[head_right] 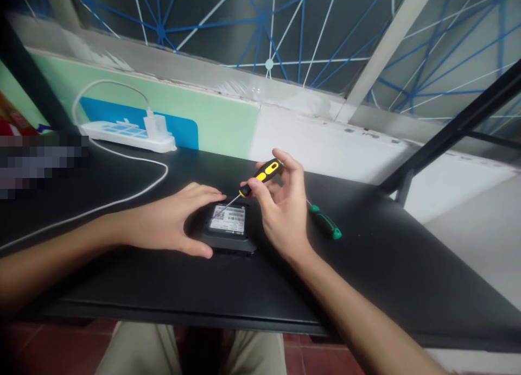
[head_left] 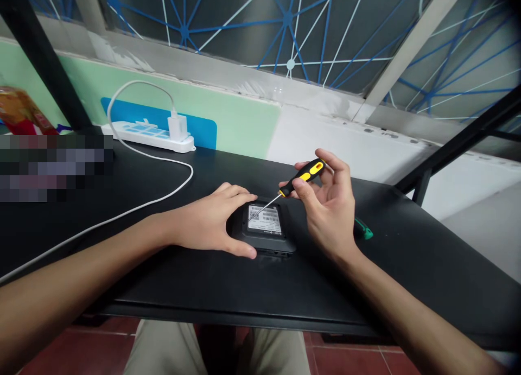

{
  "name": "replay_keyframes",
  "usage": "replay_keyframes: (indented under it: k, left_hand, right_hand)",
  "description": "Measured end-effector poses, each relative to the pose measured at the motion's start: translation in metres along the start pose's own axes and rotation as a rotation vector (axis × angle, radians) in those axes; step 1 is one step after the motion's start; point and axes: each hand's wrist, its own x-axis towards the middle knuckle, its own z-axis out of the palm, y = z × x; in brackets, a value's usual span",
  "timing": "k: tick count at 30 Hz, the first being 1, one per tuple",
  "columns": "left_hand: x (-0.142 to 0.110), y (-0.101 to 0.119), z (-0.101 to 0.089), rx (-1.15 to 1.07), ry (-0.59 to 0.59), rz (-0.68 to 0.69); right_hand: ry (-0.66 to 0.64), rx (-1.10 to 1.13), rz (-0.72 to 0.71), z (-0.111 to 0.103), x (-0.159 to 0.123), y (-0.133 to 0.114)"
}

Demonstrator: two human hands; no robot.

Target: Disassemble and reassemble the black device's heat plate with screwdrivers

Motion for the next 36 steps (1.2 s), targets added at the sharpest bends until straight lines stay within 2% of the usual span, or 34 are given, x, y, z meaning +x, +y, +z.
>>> replay_keyframes:
  k: [5,9,14,20,23,28,32,36]
  left_hand:
    - [0.0002,-0.0015,0.0011,-0.001,0.005,0.001]
    - [0.0003,-0.0025,0.0014,-0.004,0.013,0.018]
    - [0.0002,-0.0027,0.0016,-0.011,0.025,0.017]
    - [0.0003,-0.0031,0.0022,0.001,0.018,0.012]
    - [0.0001,-0.0035,0.0021,0.002,0.021,0.012]
    - [0.0000,-0.0027,0.0011,0.007,0.029,0.027]
    - [-0.0001,-0.0011,0.0003,0.014,0.016,0.026]
    - [-0.0001,-0.0007,0.0003,0.013,0.019,0.023]
  right_hand:
    - [-0.056,-0.024,-0.004,0.0013,-0.0041,-0.0034]
    - [-0.104,-0.014,0.056,-0.0019,-0.0050,-0.0078]
    - [-0.062,0.009,0.074,-0.0057,-0.0013,-0.0042]
    - [-0.005,-0.128,-0.012,-0.0058,0.0014,-0.0051]
    - [-0.017,-0.131,-0.028,-0.0065,-0.0002,-0.0054]
    - [-0.043,-0.068,0.031,-0.0067,-0.0024,-0.0024]
    - [0.010,-0.144,-0.025,-0.0059,-0.0011,-0.0047]
    - [0.008,-0.217,-0.078,-0.0070,-0.0014,-0.0074]
